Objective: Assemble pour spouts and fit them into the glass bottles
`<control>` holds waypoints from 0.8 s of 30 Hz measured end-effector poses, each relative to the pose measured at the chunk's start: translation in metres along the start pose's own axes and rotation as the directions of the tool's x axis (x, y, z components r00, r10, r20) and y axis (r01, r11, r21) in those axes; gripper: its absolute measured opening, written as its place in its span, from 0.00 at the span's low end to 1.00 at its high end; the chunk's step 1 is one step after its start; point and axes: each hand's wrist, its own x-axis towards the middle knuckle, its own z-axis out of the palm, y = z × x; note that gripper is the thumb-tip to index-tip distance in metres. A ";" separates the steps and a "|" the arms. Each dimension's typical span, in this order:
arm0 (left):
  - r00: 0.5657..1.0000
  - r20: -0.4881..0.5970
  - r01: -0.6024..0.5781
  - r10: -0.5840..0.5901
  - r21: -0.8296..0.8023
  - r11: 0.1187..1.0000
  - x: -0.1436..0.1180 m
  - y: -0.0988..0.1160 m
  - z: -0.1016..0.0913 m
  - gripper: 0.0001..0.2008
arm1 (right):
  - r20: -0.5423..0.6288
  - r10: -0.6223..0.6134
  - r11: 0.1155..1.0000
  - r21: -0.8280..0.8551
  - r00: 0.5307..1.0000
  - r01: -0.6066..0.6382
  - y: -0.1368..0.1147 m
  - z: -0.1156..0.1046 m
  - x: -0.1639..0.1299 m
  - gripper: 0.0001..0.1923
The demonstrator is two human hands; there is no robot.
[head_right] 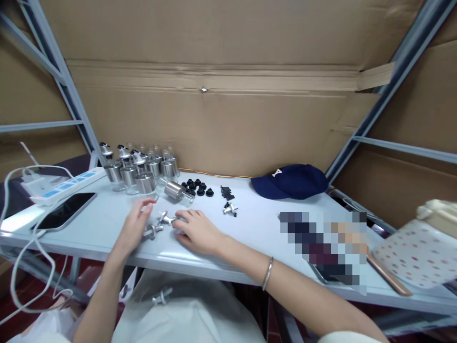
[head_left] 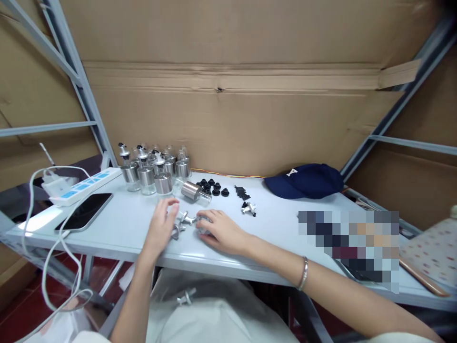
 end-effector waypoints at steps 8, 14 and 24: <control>0.908 0.414 -0.165 0.065 0.210 0.964 -0.008 0.004 0.019 0.15 | -0.014 0.021 0.992 0.123 1.000 -0.019 0.000 0.002 -0.001 0.12; 0.898 0.416 -0.232 0.140 0.180 0.956 -0.012 0.002 0.025 0.15 | -0.011 0.039 0.998 0.056 0.999 -0.038 0.001 -0.002 -0.008 0.10; 0.831 0.499 -0.364 0.245 0.157 0.918 -0.020 0.018 0.026 0.11 | -0.144 0.000 0.995 0.097 0.990 0.015 0.002 -0.004 -0.024 0.06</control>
